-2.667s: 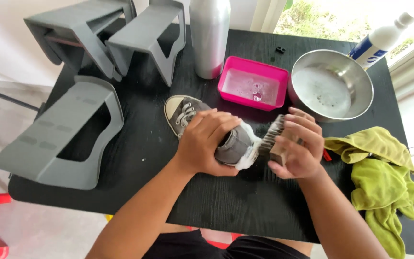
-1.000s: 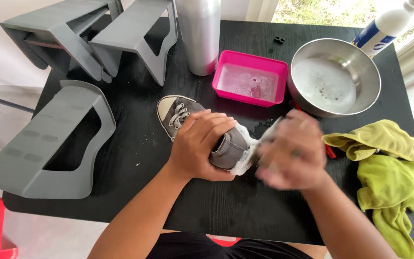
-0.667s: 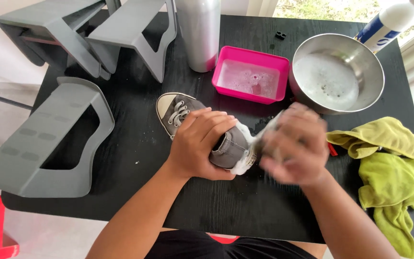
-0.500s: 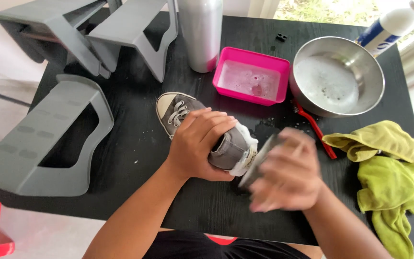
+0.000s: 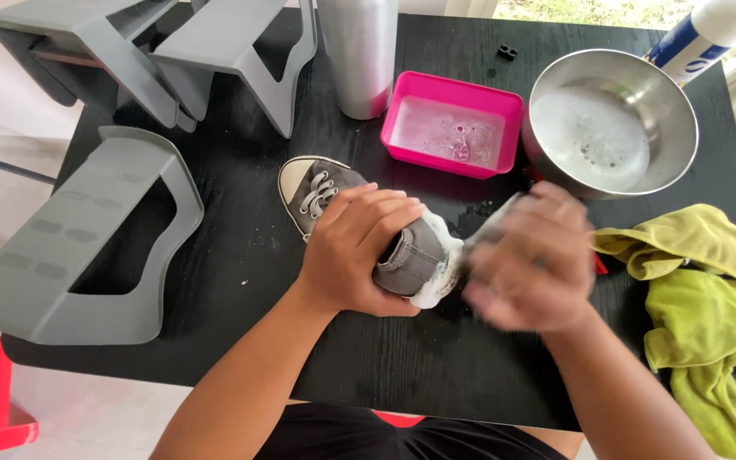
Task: The person wipes a gray sneaker with a green cloth, then uses a brush dipped in soapy water to scrub the shoe's upper and sole. The person repeatedly dips the brush and scrubs different areas of the shoe throughout the clip.
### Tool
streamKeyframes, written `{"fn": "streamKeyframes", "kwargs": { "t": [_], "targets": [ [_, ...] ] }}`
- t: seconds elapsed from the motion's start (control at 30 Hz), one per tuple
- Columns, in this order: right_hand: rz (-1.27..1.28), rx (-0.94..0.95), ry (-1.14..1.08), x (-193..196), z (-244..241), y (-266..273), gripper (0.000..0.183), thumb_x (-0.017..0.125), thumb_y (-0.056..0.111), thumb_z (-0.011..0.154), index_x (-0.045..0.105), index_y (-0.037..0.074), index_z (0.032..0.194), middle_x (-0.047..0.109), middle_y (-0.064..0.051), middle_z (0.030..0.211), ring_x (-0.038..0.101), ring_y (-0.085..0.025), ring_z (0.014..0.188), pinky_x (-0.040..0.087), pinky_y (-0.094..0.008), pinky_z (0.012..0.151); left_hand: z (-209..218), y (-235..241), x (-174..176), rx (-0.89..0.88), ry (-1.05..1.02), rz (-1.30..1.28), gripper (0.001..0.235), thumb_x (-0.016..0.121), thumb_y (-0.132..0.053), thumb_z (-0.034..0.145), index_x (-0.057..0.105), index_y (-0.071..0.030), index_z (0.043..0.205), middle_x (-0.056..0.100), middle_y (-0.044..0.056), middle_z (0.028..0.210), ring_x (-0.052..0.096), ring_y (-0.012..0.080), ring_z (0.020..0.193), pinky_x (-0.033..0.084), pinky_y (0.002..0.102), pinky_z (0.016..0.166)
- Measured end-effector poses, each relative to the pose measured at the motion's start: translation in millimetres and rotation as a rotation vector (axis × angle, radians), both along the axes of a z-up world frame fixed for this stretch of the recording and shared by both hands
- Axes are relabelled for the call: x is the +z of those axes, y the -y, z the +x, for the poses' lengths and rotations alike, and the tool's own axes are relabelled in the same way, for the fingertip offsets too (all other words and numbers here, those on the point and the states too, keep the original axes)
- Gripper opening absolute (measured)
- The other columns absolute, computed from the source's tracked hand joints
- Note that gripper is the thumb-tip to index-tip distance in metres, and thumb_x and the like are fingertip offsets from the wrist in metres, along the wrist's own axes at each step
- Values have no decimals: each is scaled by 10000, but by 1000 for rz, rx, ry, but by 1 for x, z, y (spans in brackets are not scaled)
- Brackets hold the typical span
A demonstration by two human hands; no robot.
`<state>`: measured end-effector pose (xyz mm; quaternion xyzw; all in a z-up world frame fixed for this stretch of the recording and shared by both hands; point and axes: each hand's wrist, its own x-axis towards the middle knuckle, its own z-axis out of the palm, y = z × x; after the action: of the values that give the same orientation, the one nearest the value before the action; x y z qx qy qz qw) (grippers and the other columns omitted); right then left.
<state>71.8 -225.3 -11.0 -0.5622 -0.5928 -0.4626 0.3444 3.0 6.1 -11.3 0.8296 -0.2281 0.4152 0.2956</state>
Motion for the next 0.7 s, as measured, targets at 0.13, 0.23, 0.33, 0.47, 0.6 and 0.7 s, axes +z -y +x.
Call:
{"fn": "streamKeyframes", "kwargs": {
  "t": [0.13,0.23,0.33,0.47,0.6,0.7],
  "targets": [
    [-23,-10,-59,-5,12,12,286,750,409,888,766,155,1017,625,-163,1128,624,-389,1031,512,-683,961,0,2,1,6,5,0,869,615,-801,749,695,-83,1232,732,49,1129,724,260,1086,529,453,1031],
    [-83,45,35,-11,0,4,215,716,450,866,741,300,1018,646,-54,1086,615,-300,993,503,-640,958,-1,3,2,24,9,10,856,631,-786,750,691,-79,1228,729,53,1134,724,263,1085,530,456,1024],
    [-80,36,-25,-5,19,7,218,731,458,868,742,260,959,638,-80,1065,622,-331,978,514,-628,940,1,1,1,8,10,16,883,583,-815,766,684,-76,1241,727,57,1146,722,263,1095,527,457,1029],
    [-237,-87,-18,29,7,21,251,580,336,957,636,116,1063,530,-81,1118,549,-264,975,502,-545,985,-2,2,3,-5,12,8,892,504,-830,813,684,-70,1244,727,62,1144,722,267,1097,527,458,1028],
    [-165,48,142,1,-10,5,196,675,445,978,662,282,1086,612,14,1088,624,-188,1001,577,-579,864,-10,-3,18,-30,-88,128,756,532,-684,878,613,-34,1257,704,113,1189,708,303,1140,531,513,1017],
    [-220,-12,-228,-12,12,18,363,724,550,880,677,276,1113,646,-64,1186,622,-329,1144,414,-657,1132,-9,-4,15,-26,-85,117,737,628,-643,835,615,-46,1266,703,107,1203,710,298,1153,519,512,1048]
  ]
}}
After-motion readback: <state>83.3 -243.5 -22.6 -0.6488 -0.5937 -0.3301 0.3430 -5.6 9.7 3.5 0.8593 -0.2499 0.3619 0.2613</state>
